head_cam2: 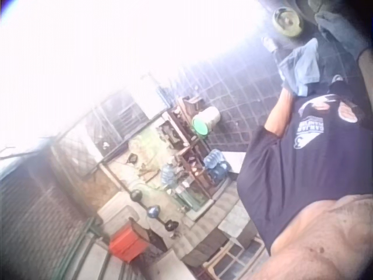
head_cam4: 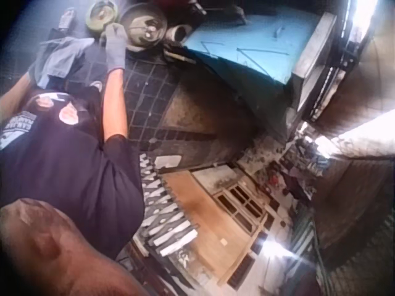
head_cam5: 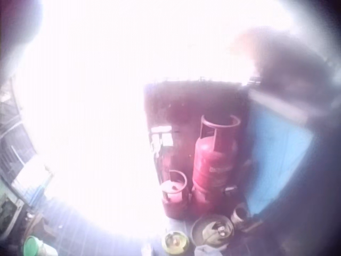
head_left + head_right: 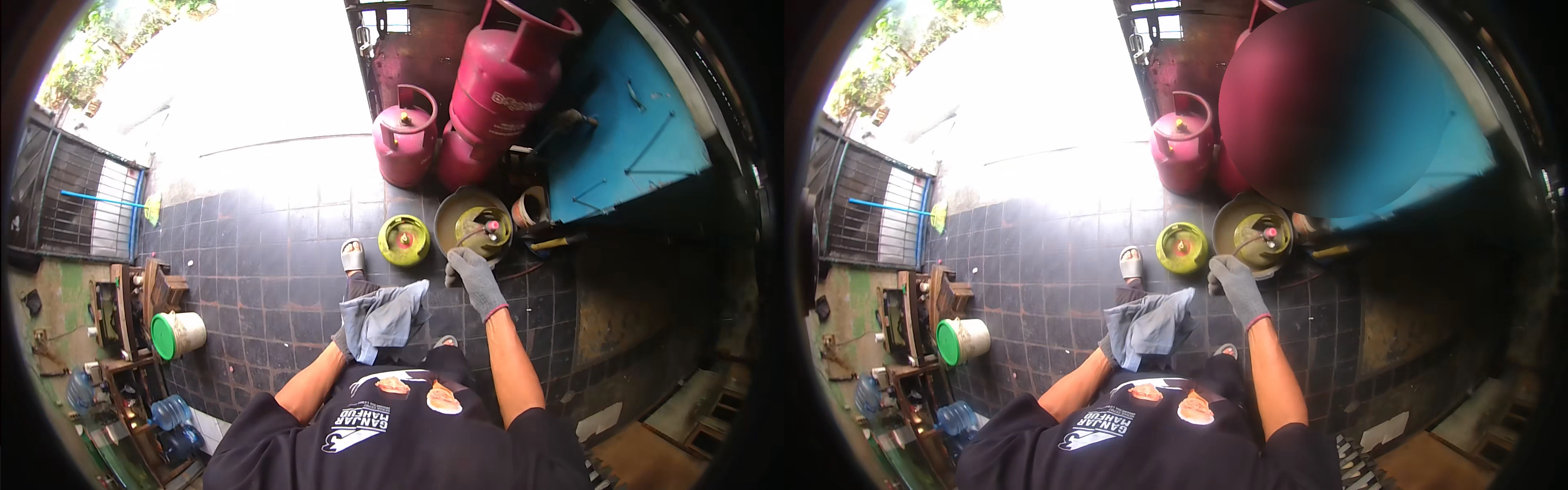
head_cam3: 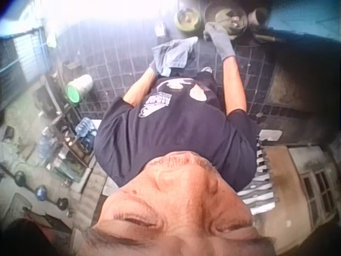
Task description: The person wears heat-resistant gloves to open a large industrial oven, check on trays of bread rolls, and adjust a regulator on a gas cylinder.
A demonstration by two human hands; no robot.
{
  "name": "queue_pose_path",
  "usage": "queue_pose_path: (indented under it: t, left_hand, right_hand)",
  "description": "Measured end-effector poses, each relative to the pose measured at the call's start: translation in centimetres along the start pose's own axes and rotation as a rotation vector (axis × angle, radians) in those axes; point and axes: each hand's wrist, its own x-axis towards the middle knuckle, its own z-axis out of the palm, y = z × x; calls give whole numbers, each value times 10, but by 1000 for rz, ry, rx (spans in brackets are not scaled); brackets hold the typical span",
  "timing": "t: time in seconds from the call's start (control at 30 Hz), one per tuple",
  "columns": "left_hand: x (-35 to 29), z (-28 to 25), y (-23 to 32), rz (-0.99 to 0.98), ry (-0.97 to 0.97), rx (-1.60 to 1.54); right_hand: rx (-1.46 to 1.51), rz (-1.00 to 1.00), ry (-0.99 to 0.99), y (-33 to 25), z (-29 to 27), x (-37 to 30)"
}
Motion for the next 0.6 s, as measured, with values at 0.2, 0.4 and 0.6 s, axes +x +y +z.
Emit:
queue_pose_path:
  t: [0.2,0.4,0.6]
  left_hand:
    - [36,-158,68,-264,174,-140]
    - [33,-242,127,-521,242,-14]
    - [38,-290,146,-642,328,42]
  right_hand:
    - [543,358,151,109,31,126]
    - [870,555,368,221,61,212]
    - [949,491,550,267,93,333]
